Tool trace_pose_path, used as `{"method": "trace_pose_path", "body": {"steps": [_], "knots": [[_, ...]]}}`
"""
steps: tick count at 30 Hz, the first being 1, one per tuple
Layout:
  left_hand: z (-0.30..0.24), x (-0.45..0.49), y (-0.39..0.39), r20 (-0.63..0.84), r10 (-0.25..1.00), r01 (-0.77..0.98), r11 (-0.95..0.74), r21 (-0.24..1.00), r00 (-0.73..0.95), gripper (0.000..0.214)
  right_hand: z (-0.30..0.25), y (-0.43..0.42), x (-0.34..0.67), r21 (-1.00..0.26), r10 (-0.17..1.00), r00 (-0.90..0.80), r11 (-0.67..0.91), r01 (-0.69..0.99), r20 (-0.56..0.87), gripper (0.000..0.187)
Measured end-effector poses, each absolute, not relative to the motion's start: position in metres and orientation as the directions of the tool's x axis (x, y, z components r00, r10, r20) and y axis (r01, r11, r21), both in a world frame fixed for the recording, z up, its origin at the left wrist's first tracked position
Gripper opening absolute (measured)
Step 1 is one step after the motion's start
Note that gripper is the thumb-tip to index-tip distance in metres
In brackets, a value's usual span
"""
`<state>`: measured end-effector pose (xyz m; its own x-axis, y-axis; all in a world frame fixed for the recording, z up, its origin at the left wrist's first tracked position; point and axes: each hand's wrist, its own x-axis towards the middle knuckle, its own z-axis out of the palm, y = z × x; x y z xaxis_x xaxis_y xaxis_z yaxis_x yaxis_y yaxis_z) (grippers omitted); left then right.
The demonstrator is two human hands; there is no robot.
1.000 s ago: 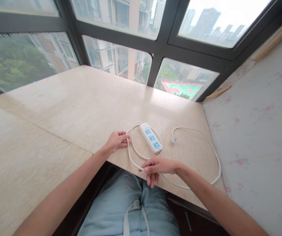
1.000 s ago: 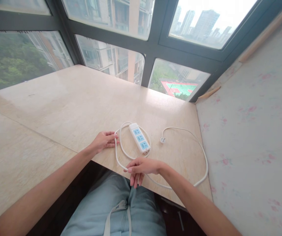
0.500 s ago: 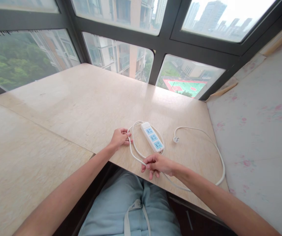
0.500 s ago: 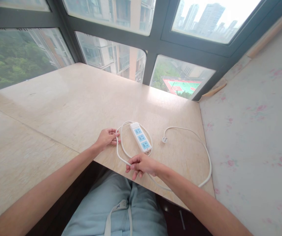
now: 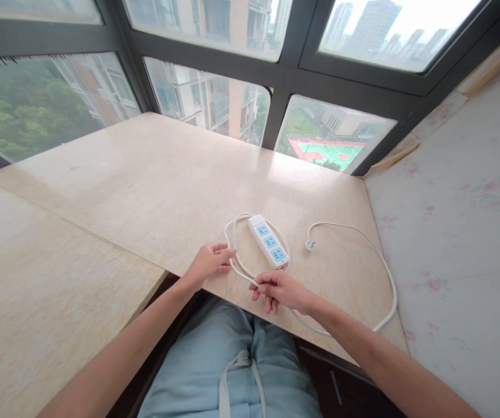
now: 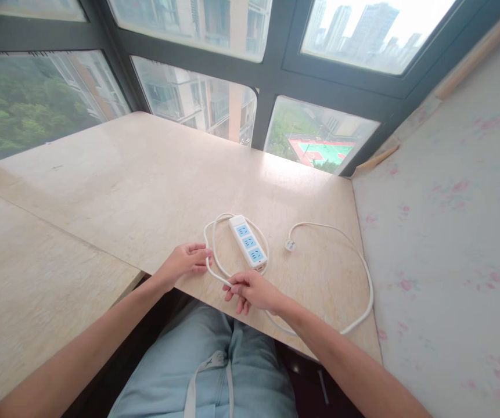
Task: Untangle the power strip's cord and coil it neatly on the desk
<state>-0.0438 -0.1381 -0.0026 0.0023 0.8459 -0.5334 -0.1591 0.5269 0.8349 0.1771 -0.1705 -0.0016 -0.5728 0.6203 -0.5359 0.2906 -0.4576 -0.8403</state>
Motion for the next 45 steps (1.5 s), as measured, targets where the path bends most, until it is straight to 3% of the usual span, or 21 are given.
{"method": "trace_pose_path", "body": {"steps": [3,8,14,18,26,29,35,40,45], "knots": [[-0.002,-0.041,-0.165,-0.590,0.807,-0.198,0.581,0.790,0.013,0.044,0.003,-0.171,0.180,-0.858,0.597,-0.628,-0.442,0.262,-0.499,0.046],[-0.002,-0.027,-0.203,-0.621,0.760,-0.303,0.647,0.700,0.188,0.039,0.013,-0.169,0.178,-0.884,0.569,-0.680,-0.349,0.310,-0.463,0.050],[-0.005,-0.014,-0.211,-0.618,0.778,-0.420,0.601,0.680,0.113,0.037,0.013,-0.165,0.167,-0.860,0.634,-0.581,-0.377,0.343,-0.510,0.065],[-0.005,-0.019,-0.206,-0.598,0.799,-0.421,0.563,0.711,0.059,0.039,0.015,-0.163,0.158,-0.798,0.580,-0.549,-0.469,0.378,-0.602,0.068],[-0.009,-0.026,-0.204,-0.532,0.842,-0.395,0.520,0.758,0.087,0.050,0.008,-0.161,0.151,-0.736,0.365,-0.763,-0.645,0.206,-0.533,0.053],[-0.012,-0.026,-0.205,-0.515,0.854,-0.366,0.503,0.783,0.073,0.051,0.005,-0.158,0.152,-0.694,0.346,-0.787,-0.706,0.140,-0.511,0.045],[-0.006,-0.022,-0.196,-0.509,0.861,-0.329,0.483,0.811,0.009,0.042,-0.002,-0.157,0.149,-0.727,0.469,-0.702,-0.679,0.102,-0.536,0.030],[-0.002,-0.027,-0.161,-0.482,0.853,-0.358,0.394,0.847,-0.201,0.036,-0.006,-0.164,0.145,-0.748,0.566,-0.559,-0.645,0.158,-0.606,0.026],[-0.004,-0.040,-0.109,-0.536,0.831,-0.426,0.435,0.793,-0.149,0.018,-0.009,-0.170,0.142,-0.749,0.621,-0.436,-0.620,0.235,-0.651,0.014]]}}
